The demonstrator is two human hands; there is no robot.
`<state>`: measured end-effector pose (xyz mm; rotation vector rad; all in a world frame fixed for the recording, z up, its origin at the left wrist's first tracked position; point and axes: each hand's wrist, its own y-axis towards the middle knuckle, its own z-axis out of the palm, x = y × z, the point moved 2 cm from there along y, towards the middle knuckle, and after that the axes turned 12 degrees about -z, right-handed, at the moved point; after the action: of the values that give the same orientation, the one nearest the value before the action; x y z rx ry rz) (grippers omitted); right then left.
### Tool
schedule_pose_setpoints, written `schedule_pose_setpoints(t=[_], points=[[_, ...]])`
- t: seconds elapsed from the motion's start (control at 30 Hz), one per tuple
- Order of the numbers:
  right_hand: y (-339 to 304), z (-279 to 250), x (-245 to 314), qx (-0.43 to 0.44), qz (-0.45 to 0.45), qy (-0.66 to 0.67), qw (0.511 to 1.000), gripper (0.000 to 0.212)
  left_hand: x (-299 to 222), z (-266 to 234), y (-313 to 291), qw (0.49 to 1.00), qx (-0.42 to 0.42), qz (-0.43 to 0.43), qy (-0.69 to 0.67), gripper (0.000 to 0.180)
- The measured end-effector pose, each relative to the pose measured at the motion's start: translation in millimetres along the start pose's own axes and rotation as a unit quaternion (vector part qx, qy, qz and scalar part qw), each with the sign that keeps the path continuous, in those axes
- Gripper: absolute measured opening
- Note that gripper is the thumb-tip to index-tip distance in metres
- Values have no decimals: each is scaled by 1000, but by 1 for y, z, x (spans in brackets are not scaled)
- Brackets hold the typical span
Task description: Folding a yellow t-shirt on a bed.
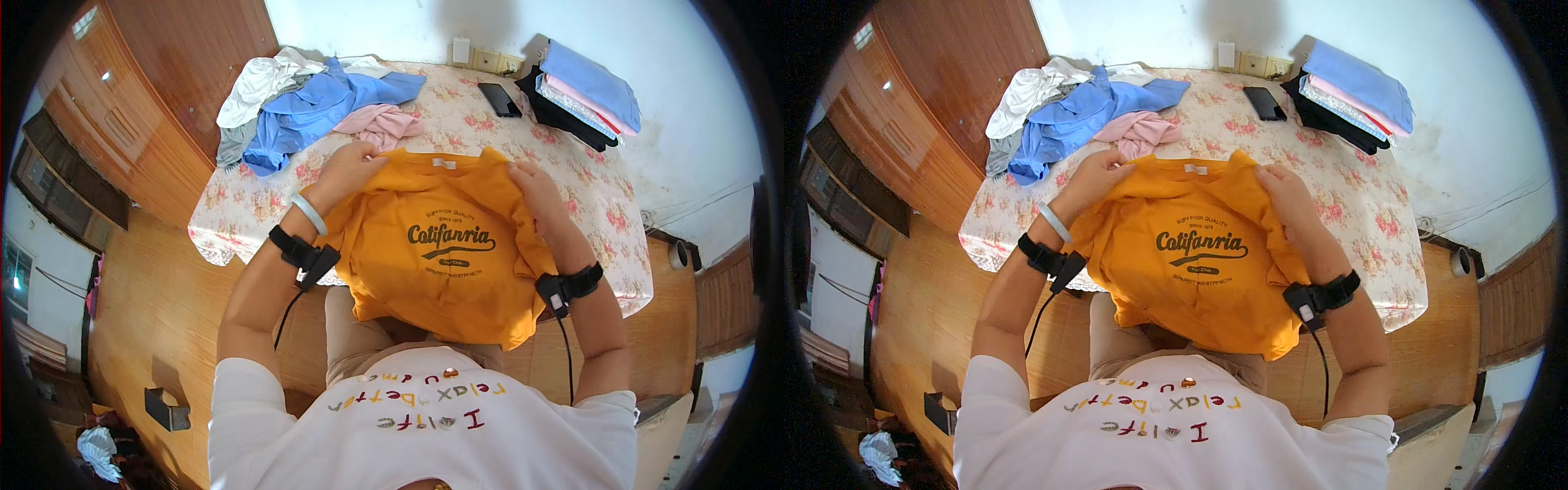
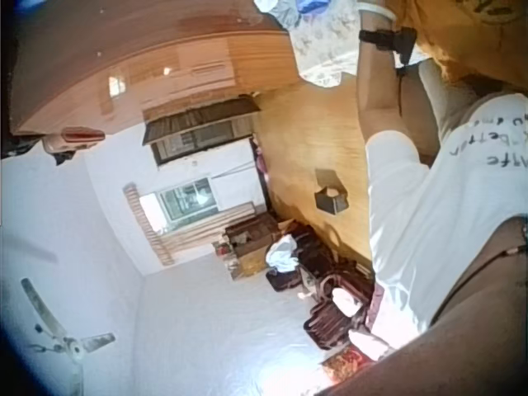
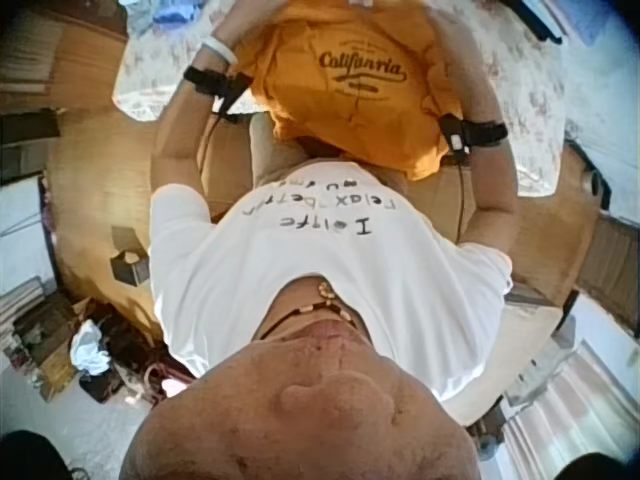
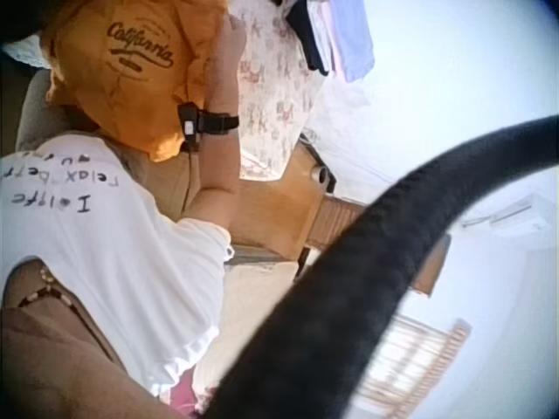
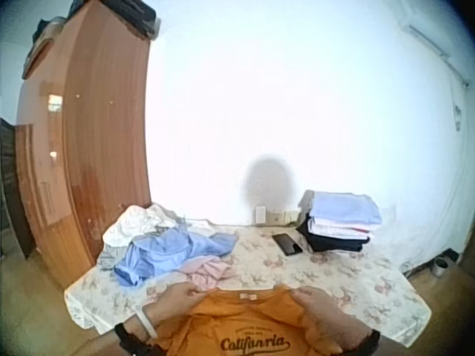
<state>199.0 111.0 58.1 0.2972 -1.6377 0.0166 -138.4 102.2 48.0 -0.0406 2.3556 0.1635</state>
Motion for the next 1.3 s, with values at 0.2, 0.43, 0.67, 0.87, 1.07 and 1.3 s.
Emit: schedule_pose_setpoints(t=[0.2, 0.43, 0.67, 0.87, 1.07, 1.3], points=[[-30, 56, -21, 62, -119, -83, 987, 24, -35, 58, -48, 916, 209, -126, -319, 18], [-64, 78, -44, 68, -174, -108, 977, 19, -54, 86, -98, 888, 257, -179, -336, 20], [-73, 75, -50, 67, -158, -18, 985, 19, -35, 92, -105, 858, 219, -157, -438, 18], [-74, 70, -46, 59, -128, 51, 989, 23, -37, 92, -105, 837, 207, -167, -478, 15], [-74, 67, -45, 71, -101, 129, 984, 29, -37, 92, -106, 843, 194, -161, -476, 13], [-83, 51, -26, 89, -83, 32, 992, 27, -38, 92, -107, 842, 196, -155, -478, 15]])
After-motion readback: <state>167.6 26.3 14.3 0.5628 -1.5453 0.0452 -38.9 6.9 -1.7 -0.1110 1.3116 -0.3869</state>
